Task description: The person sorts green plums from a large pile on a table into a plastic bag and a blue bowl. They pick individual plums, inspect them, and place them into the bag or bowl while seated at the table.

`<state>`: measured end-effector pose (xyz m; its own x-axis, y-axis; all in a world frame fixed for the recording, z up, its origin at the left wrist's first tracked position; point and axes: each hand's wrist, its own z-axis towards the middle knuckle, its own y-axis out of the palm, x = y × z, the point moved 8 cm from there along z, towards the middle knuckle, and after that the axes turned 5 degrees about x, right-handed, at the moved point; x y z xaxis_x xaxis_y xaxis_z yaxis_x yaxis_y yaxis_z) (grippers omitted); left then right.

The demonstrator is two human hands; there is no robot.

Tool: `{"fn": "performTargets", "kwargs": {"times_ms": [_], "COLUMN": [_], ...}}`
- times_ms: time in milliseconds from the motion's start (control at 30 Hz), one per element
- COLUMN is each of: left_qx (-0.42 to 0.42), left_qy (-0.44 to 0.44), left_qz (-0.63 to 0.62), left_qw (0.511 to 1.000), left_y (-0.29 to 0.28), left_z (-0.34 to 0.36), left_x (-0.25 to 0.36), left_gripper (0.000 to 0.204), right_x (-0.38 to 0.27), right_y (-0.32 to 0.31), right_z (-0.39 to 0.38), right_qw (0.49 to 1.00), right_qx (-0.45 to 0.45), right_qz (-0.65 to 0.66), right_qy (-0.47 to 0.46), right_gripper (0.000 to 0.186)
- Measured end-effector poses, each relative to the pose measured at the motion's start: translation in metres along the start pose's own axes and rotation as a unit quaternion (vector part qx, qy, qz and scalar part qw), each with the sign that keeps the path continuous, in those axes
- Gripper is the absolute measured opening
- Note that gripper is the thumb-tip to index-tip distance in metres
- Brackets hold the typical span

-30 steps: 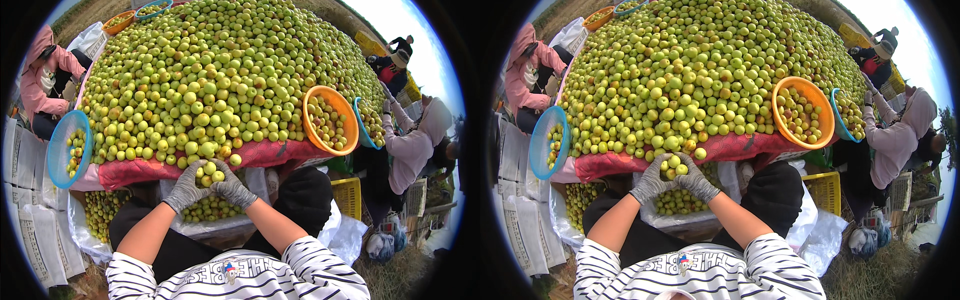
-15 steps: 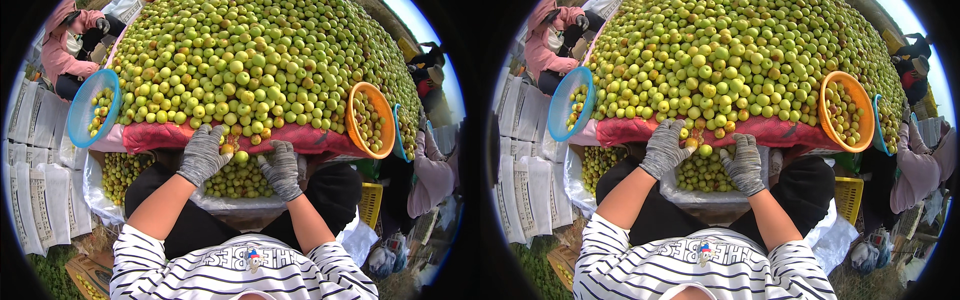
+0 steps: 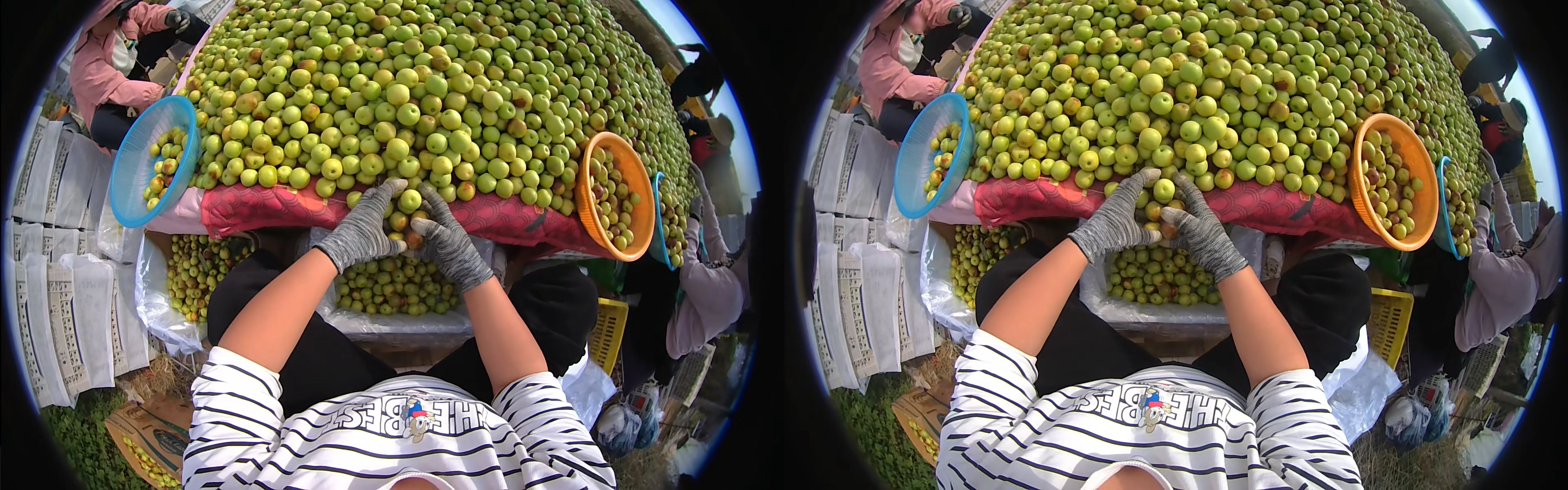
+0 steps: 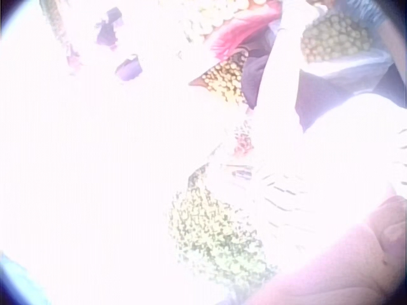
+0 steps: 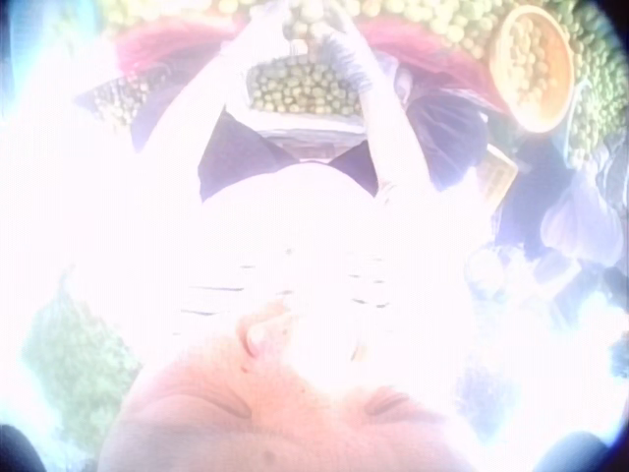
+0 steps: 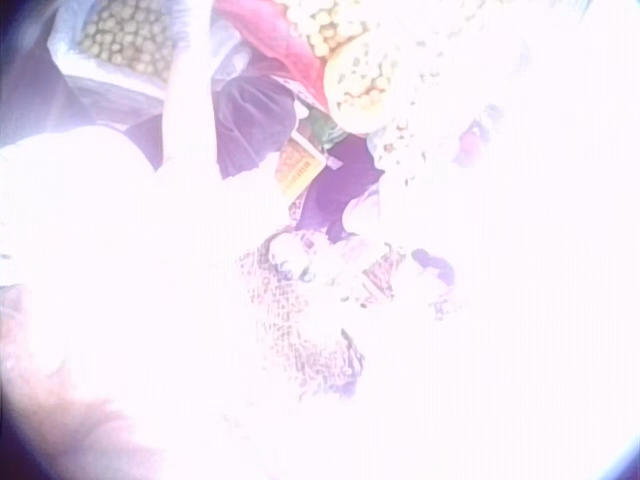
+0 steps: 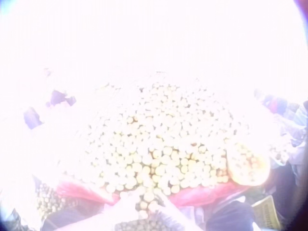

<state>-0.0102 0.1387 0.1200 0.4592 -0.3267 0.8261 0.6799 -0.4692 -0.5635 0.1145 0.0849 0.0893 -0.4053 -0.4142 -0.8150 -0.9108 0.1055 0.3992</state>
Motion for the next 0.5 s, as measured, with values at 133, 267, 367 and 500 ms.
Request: {"fn": "performTargets", "kwargs": {"times_ms": [133, 267, 367, 500], "left_qx": [-0.057, -0.151, -0.268, 0.030], "left_qy": [0.036, 0.038, 0.004, 0.004], "left_qz": [0.038, 0.083, 0.186, 0.227], "left_qw": [0.997, 0.984, 0.945, 0.974], "left_y": [0.014, 0.030, 0.034, -0.024], "left_z": [-0.010, -0.031, -0.039, 0.005], "left_x": [0.013, 0.026, 0.023, 0.039], "left_gripper": [0.094, 0.083, 0.068, 0.047], "right_x": [0.025, 0.064, 0.034, -0.053], "right_y": [0.007, -0.006, -0.017, -0.023], "right_z": [-0.010, -0.039, -0.050, -0.052], "right_qw": [0.999, 0.992, 0.964, 0.808], "right_qx": [0.006, 0.046, 0.060, 0.188], "right_qz": [0.031, 0.040, -0.259, -0.499], "right_qy": [0.040, 0.112, -0.031, -0.251], "right_gripper": [0.056, 0.048, 0.041, 0.035]}}
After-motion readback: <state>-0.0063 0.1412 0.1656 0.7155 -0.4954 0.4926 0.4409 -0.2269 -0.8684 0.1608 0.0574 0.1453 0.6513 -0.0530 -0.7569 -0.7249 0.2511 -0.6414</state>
